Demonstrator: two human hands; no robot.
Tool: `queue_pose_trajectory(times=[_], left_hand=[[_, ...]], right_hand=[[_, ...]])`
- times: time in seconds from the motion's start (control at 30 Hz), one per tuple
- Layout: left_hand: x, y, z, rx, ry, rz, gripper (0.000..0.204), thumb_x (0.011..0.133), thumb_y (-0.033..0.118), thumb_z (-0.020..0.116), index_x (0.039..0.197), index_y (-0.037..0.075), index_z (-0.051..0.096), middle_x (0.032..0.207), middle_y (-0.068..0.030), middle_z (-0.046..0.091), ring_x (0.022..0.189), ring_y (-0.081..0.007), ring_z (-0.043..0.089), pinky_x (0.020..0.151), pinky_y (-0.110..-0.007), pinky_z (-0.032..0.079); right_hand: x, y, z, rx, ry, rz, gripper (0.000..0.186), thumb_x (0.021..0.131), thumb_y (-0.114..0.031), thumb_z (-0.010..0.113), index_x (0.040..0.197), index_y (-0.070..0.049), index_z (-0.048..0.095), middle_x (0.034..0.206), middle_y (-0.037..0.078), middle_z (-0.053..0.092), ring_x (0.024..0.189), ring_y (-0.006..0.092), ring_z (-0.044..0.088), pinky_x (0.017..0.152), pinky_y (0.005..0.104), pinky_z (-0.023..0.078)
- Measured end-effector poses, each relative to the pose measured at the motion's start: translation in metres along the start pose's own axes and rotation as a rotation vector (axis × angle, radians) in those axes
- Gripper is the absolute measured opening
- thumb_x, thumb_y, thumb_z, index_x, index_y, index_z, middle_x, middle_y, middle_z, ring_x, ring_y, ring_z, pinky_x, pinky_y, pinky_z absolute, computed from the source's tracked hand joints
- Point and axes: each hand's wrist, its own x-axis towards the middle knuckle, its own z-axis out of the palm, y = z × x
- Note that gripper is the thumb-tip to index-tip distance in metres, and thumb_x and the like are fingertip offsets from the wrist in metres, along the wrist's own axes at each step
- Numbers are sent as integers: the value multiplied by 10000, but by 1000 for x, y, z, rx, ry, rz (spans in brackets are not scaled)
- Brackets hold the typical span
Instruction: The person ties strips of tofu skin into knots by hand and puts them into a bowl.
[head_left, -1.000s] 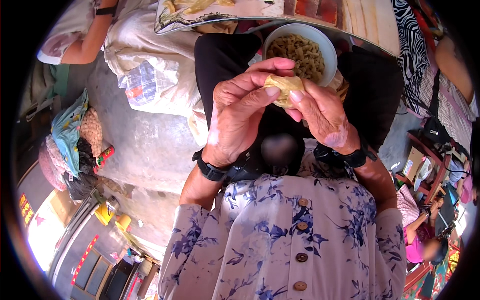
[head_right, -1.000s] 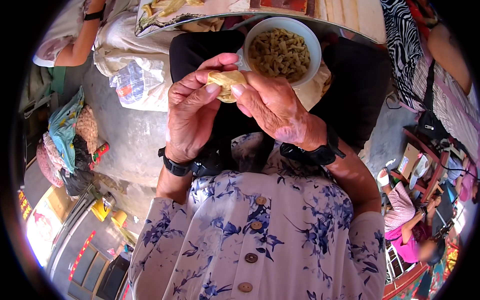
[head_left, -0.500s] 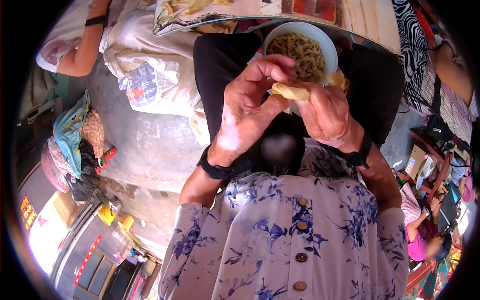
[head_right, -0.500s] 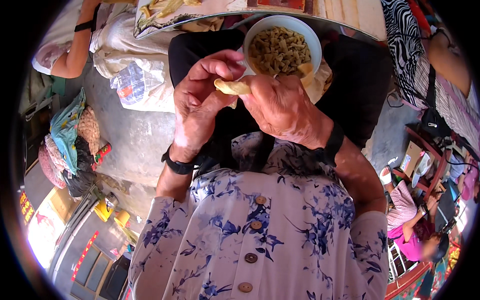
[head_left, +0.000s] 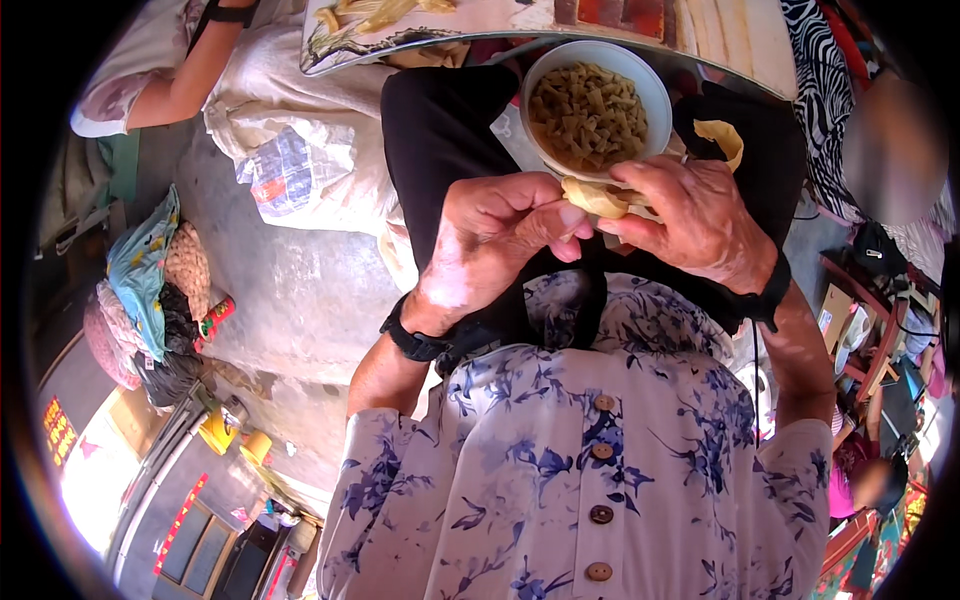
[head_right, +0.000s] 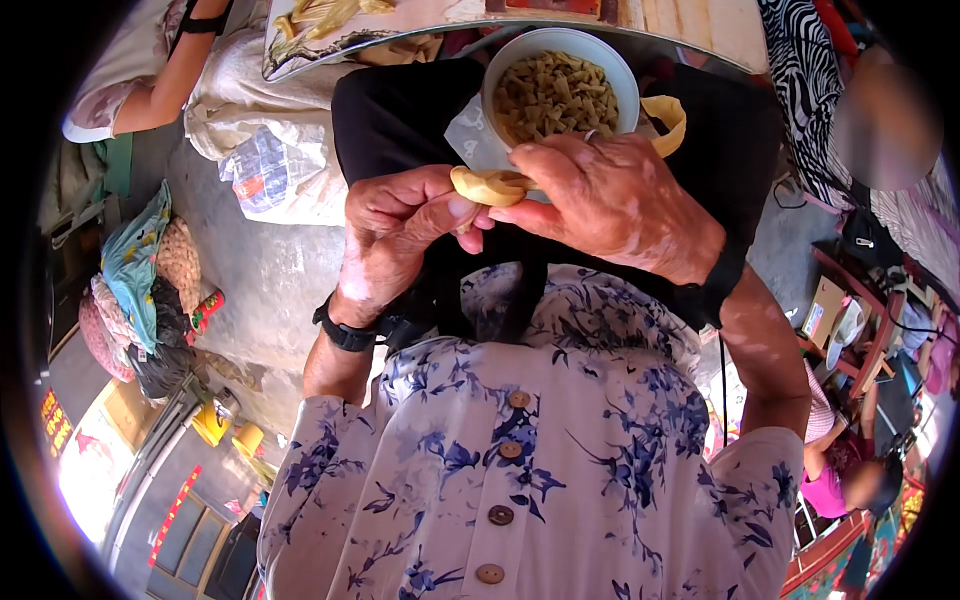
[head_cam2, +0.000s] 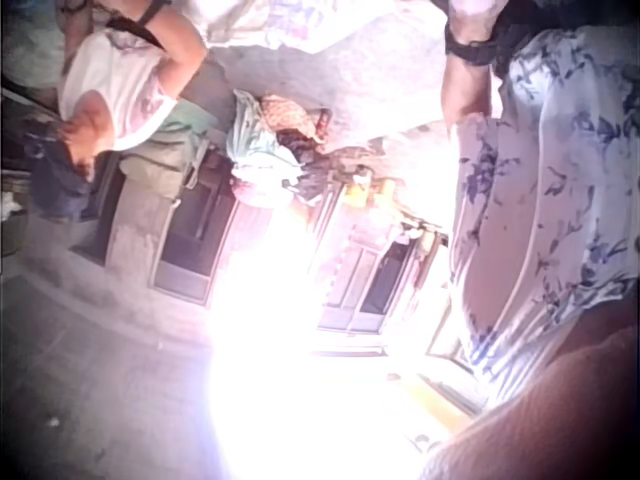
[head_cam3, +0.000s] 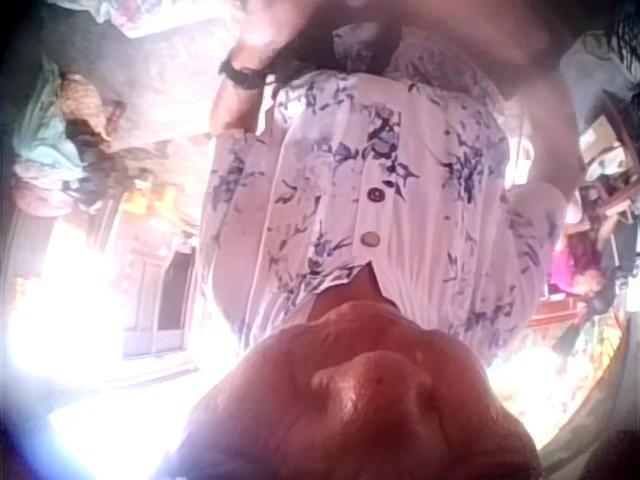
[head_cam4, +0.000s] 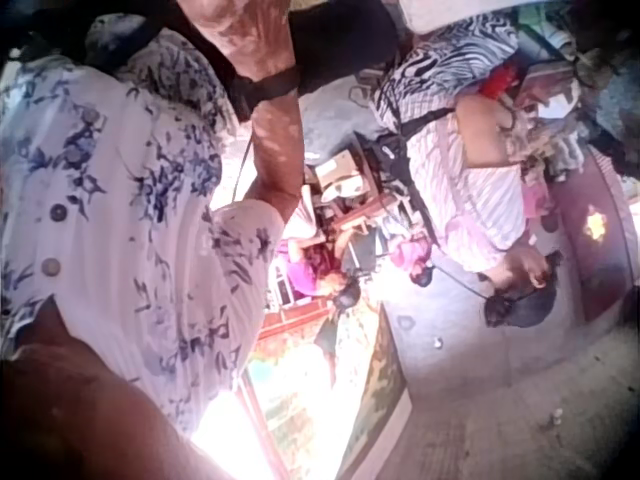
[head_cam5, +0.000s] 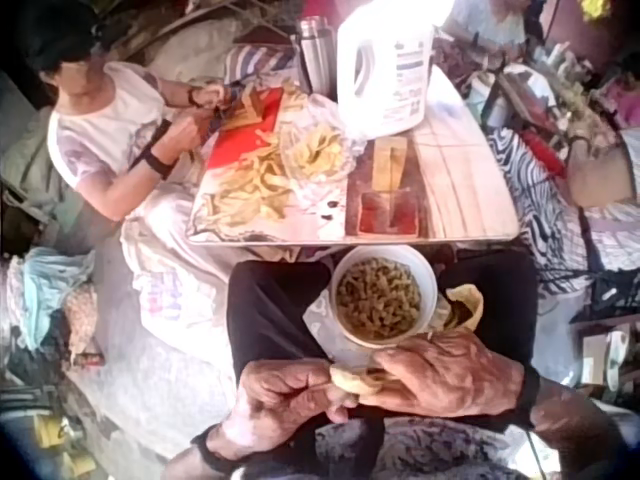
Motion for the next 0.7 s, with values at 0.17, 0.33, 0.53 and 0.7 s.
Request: queue_pose_trajectory(times=[0.17, 0.33, 0.53, 0.7], left_hand=[[-3, 6, -10, 234, -59, 92, 131, 865, 50, 593, 851, -73, 636, 816, -108, 635, 646, -120, 603, 617, -216, 487], [-5, 8, -20, 414, -80, 189, 111, 851, 45, 608, 844, -60, 644, 840, -127, 643, 679, -139, 617, 624, -227, 491], [6, 12, -23, 798, -36, 435, 442, 717, 180, 765, 1076, 6, 574, 1029, -176, 605, 962, -291, 598, 817, -345, 489], [14, 26, 6, 1182, -40, 522, 514, 622, 235, 783, 1056, 20, 610, 1280, -146, 475, 1202, -302, 444, 1020, -488, 301]], right_hand=[[-3, 0, -11, 156, -72, 71, 360, 720, -229, 751, 959, -37, 561, 768, 82, 628, 633, 224, 637, 516, 306, 495], [-6, -1, -22, 187, -104, 59, 325, 692, -66, 744, 968, -11, 581, 832, 82, 638, 707, 219, 626, 582, 306, 486], [-12, -1, -17, 103, -62, 31, 342, 672, -10, 741, 979, -2, 592, 861, 82, 636, 719, 219, 619, 600, 293, 490], [-8, -6, -13, 150, -93, 69, 312, 679, -1, 732, 958, 14, 591, 860, 111, 632, 732, 239, 627, 622, 315, 500]])
